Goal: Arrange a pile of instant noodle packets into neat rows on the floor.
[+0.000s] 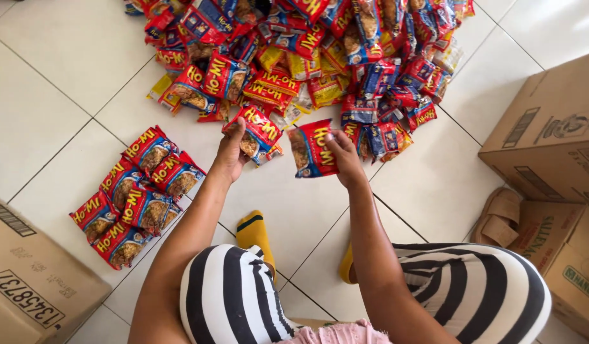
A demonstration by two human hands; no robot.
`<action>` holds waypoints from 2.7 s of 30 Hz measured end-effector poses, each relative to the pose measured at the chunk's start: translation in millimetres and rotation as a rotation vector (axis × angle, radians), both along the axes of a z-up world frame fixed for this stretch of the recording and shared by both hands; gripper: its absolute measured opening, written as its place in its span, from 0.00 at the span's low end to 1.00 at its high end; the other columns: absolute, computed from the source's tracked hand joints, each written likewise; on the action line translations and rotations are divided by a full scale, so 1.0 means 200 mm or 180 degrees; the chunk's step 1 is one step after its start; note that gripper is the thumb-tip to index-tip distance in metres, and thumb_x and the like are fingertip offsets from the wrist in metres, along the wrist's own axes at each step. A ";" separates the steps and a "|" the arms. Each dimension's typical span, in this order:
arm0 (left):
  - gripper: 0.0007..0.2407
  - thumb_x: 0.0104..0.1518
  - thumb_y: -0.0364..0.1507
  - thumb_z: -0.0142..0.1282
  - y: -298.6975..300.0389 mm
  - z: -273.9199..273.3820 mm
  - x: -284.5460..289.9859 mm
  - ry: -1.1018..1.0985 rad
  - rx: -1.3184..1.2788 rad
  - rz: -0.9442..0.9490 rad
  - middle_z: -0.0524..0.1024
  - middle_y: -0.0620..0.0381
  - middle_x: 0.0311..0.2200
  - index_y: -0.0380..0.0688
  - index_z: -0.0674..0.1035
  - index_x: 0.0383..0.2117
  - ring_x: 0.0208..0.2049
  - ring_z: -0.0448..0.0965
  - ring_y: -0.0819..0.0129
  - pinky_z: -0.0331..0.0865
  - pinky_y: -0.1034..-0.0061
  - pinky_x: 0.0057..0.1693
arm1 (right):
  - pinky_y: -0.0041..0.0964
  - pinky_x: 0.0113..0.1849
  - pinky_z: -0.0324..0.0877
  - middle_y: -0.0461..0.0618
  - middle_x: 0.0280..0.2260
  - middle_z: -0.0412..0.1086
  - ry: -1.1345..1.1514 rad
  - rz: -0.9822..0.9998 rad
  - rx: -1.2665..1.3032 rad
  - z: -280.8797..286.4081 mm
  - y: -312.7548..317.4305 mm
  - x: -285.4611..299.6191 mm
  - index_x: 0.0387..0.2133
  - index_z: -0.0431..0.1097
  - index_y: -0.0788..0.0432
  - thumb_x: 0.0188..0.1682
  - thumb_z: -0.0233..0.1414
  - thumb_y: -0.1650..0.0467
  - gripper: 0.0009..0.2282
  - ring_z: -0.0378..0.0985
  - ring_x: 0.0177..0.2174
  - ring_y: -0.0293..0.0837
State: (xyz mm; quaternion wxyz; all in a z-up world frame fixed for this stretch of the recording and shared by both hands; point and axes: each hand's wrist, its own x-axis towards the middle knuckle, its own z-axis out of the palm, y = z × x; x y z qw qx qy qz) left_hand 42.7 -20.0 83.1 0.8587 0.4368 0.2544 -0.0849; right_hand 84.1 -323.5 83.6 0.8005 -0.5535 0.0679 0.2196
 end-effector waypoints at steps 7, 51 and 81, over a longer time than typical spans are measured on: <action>0.32 0.47 0.49 0.69 -0.03 -0.13 0.01 0.0080 -0.0059 0.0809 0.79 0.56 0.50 0.43 0.73 0.53 0.49 0.81 0.68 0.77 0.68 0.53 | 0.36 0.42 0.78 0.47 0.43 0.75 0.0303 -0.0322 0.0608 -0.01 0.05 -0.05 0.50 0.66 0.59 0.59 0.48 0.66 0.11 0.80 0.40 0.37; 0.26 0.52 0.29 0.64 0.30 -0.04 -1.11 -0.0532 0.0238 0.1982 0.77 0.62 0.47 0.45 0.68 0.58 0.46 0.80 0.79 0.76 0.81 0.50 | 0.37 0.40 0.75 0.48 0.42 0.74 0.0696 0.2411 -0.0436 -0.04 1.12 -0.48 0.51 0.70 0.60 0.48 0.60 0.68 0.18 0.77 0.40 0.40; 0.23 0.57 0.35 0.52 0.72 -0.84 -2.08 0.1511 0.1214 0.3263 0.76 0.53 0.54 0.40 0.74 0.59 0.56 0.73 0.66 0.63 0.75 0.61 | 0.52 0.56 0.58 0.51 0.56 0.64 0.0597 0.4800 -0.1062 -0.52 1.79 -1.28 0.68 0.50 0.49 0.49 0.51 0.67 0.31 0.63 0.55 0.49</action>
